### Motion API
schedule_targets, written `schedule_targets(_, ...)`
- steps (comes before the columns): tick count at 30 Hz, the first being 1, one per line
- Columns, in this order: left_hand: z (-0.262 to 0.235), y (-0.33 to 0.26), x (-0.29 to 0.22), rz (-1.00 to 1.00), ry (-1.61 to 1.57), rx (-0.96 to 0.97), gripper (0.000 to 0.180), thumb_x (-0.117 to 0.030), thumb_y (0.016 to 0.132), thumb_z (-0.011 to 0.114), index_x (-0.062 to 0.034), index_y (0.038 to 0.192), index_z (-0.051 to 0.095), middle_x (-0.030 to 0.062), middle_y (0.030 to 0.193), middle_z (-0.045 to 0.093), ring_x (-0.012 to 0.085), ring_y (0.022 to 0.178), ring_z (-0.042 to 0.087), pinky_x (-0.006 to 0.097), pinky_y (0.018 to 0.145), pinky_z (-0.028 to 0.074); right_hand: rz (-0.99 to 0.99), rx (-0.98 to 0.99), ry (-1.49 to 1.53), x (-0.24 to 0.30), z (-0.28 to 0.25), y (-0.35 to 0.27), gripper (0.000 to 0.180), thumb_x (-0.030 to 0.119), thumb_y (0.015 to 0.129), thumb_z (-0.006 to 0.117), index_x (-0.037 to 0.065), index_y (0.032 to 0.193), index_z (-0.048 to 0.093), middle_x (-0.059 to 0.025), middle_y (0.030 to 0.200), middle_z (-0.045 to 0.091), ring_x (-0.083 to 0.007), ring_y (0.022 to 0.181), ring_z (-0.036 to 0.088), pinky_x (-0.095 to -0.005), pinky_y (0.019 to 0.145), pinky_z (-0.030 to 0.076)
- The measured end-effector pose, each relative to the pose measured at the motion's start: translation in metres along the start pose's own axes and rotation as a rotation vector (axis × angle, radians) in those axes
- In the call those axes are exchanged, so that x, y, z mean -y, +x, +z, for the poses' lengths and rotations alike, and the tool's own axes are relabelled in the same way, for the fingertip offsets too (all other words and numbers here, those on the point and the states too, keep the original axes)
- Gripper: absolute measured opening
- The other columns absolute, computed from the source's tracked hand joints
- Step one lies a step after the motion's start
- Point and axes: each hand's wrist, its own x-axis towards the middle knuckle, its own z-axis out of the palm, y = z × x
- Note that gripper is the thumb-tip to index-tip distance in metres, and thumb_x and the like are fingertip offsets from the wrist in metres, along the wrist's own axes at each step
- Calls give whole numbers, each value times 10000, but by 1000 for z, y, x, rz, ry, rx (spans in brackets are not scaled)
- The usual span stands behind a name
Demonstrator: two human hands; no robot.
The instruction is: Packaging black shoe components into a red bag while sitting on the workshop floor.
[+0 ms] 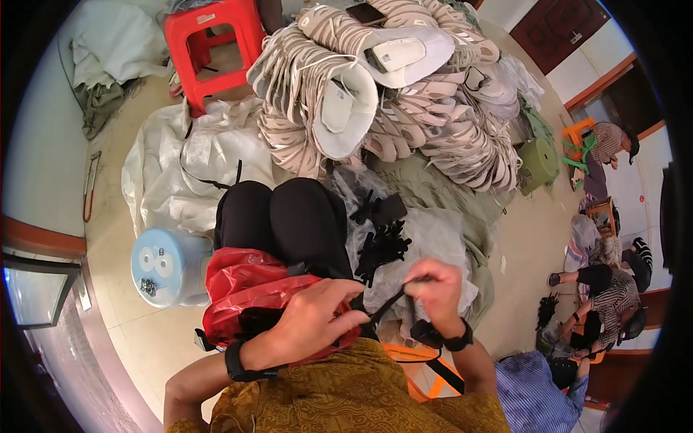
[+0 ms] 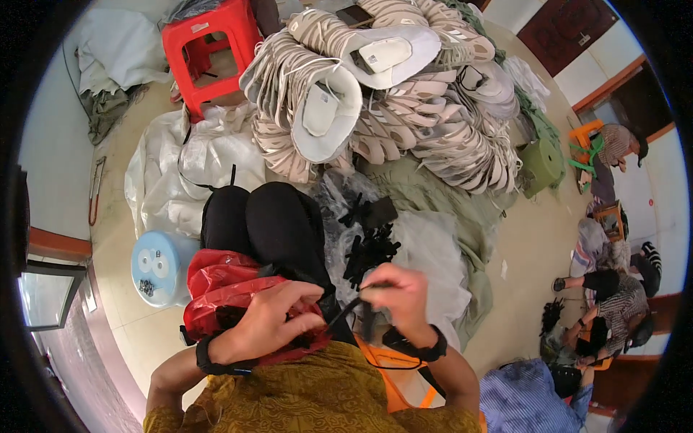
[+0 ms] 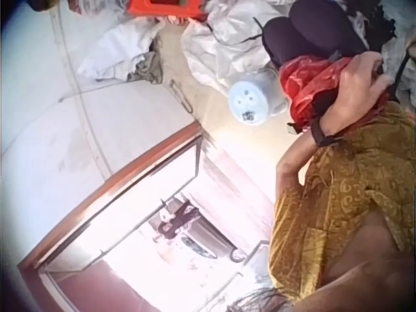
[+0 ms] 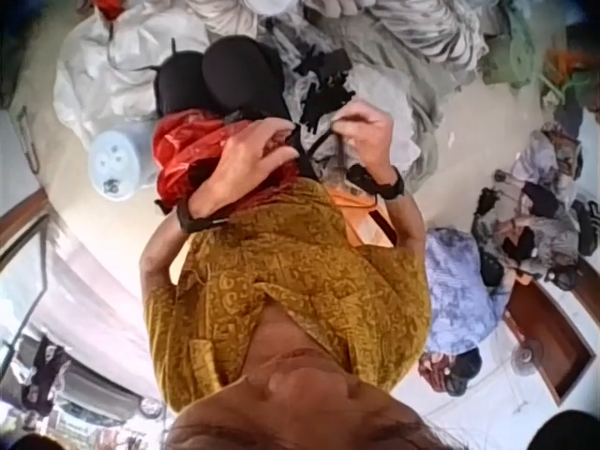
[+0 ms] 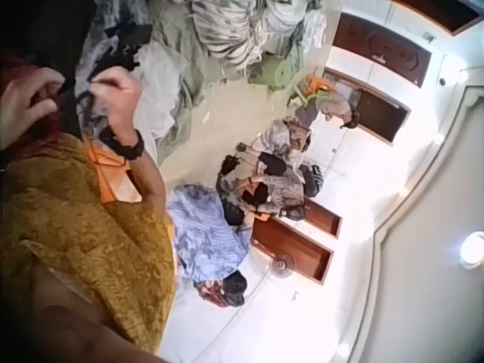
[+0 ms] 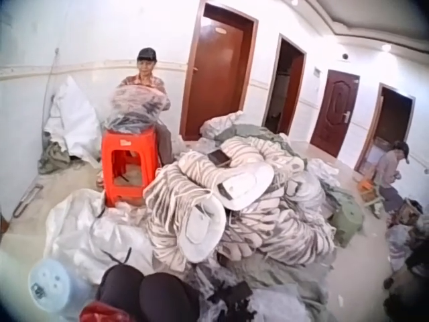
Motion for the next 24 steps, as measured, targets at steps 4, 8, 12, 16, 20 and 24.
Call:
schedule_targets(4, 7, 3, 3, 134, 114, 44, 201, -116, 755, 600, -14, 908, 520, 118, 674, 540, 277, 623, 559, 334, 536, 444, -285, 134, -207, 16, 31, -3, 166, 11, 595, 701, 18, 738, 618, -51, 623, 562, -92, 479, 476, -213, 432, 332)
schedule_targets(8, -2, -2, -4, -2, -74, 95, 147, -104, 782, 566, -11, 880, 506, 120, 617, 532, 282, 567, 551, 322, 499, 432, -428, 175, -226, 11, 29, 7, 197, 23, 592, 711, 21, 762, 612, -55, 624, 560, -97, 478, 482, -212, 426, 333)
schedule_targets(12, -6, -4, -8, -157, -181, 214, 76, -74, 813, 510, -9, 820, 472, 115, 579, 514, 256, 527, 548, 315, 478, 420, -457, 176, -233, 17, 33, 9, 192, 43, 588, 718, 24, 746, 610, -48, 601, 548, -112, 471, 486, -225, 417, 342)
schedule_targets(16, -8, -5, -13, -210, -215, 244, 63, -62, 815, 499, -12, 814, 459, 112, 567, 492, 248, 514, 535, 320, 476, 409, -674, 210, -371, 26, 32, 13, 186, 45, 570, 725, 3, 684, 583, -70, 598, 548, -151, 455, 487, -230, 412, 342)
schedule_targets(20, -13, -8, -13, -166, -228, 270, 68, -65, 813, 502, -15, 828, 458, 114, 572, 494, 263, 519, 532, 323, 482, 407, -709, 343, -511, 38, 29, 18, 185, 78, 586, 718, 12, 612, 548, -58, 539, 515, -178, 440, 487, -249, 399, 343)
schedule_targets(24, -13, -13, -13, -39, -163, 326, 58, -69, 820, 493, -19, 834, 467, 107, 579, 500, 238, 538, 542, 314, 503, 417, -536, 549, -479, 42, 22, 18, 205, 95, 590, 715, 21, 575, 525, -53, 517, 496, -181, 434, 482, -259, 391, 333)
